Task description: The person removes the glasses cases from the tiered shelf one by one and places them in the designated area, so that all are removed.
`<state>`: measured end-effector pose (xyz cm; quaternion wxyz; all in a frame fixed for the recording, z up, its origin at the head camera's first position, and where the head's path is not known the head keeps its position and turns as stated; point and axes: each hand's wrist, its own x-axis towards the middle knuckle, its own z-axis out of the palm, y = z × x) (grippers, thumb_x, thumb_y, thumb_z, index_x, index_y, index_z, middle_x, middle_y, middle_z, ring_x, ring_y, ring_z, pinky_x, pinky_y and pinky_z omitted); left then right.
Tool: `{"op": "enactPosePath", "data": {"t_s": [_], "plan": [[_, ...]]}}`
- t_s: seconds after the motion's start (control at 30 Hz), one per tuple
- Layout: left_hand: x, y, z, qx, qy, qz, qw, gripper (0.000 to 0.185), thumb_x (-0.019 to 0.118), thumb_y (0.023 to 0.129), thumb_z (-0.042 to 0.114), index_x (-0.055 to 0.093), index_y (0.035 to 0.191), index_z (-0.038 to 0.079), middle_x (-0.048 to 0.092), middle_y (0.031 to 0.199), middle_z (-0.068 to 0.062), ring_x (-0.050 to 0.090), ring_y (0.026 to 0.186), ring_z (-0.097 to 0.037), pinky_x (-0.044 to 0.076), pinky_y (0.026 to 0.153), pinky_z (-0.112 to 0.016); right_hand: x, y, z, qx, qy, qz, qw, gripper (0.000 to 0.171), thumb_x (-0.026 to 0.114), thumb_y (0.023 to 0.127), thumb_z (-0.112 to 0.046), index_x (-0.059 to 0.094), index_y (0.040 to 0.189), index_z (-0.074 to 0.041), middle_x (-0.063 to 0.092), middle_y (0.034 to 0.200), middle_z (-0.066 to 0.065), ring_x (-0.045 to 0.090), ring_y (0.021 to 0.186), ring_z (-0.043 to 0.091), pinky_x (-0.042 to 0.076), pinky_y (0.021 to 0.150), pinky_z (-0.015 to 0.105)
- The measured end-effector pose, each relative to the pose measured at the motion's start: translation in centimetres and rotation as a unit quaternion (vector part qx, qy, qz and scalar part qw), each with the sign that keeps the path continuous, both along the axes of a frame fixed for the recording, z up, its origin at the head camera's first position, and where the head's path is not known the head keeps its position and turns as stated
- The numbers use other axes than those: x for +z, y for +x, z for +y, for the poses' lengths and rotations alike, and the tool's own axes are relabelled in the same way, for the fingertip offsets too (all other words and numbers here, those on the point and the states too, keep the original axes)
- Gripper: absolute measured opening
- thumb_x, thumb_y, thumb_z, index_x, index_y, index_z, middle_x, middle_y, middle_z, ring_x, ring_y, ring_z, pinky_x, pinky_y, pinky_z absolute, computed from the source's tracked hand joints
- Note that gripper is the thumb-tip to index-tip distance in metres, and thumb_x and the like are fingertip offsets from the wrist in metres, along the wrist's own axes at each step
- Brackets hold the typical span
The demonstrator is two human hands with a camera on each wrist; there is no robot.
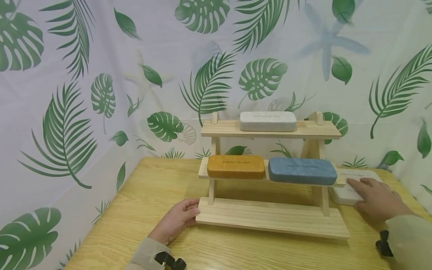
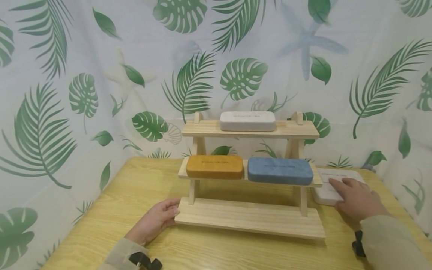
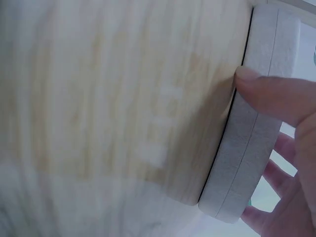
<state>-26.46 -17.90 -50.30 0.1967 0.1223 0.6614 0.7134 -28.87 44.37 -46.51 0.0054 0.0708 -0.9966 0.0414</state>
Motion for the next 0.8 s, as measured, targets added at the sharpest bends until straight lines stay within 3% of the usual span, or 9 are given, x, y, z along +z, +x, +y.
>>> {"op": "enactPosePath", "data": {"t_s": [0.3,0.47,0.63,0.8], "plan": [[0.0,-0.1,0.5,-0.002,0.001,-0.005,1.0,0.06,0.057,0.106,0.019,0.032,0.152,-0.009,0.057,0.134,-0.02,0.06,0.119,-0.029,0.053,0.096,-0.038,-0.3,0.2,1.2,0.02,0.005,0.043,0.999,0.092,0.085,0.078,-0.043,0.042,0.149,-0.004,0.038,0.138,0.042,0.04,0.116,0.067,0.041,0.083,0.078],[0.0,-0.1,0.5,-0.007,-0.004,0.005,1.0,0.062,0.058,0.106,0.021,0.031,0.153,-0.009,0.055,0.137,-0.022,0.059,0.121,-0.029,0.053,0.097,-0.039,-0.2,0.4,1.3,0.04,0.005,0.077,0.996,0.095,0.084,0.08,-0.048,0.039,0.152,-0.004,0.039,0.137,0.04,0.041,0.118,0.064,0.038,0.089,0.077],[-0.1,0.2,0.1,0.001,-0.016,0.011,0.9998,0.063,0.057,0.106,0.024,0.032,0.154,-0.005,0.053,0.14,-0.021,0.058,0.122,-0.028,0.053,0.096,-0.037,1.0,0.6,0.4,0.075,-0.021,0.118,0.99,0.092,0.083,0.083,-0.044,0.038,0.154,-0.005,0.04,0.138,0.04,0.041,0.118,0.062,0.037,0.091,0.076],[-0.1,0.2,0.3,0.004,-0.015,0.015,0.9998,0.062,0.058,0.106,0.025,0.033,0.154,-0.004,0.054,0.138,-0.019,0.059,0.121,-0.026,0.054,0.094,-0.035,2.9,1.3,-0.5,0.055,-0.025,0.095,0.994,0.095,0.081,0.085,-0.043,0.033,0.156,-0.003,0.035,0.14,0.041,0.038,0.119,0.064,0.035,0.091,0.078]]}}
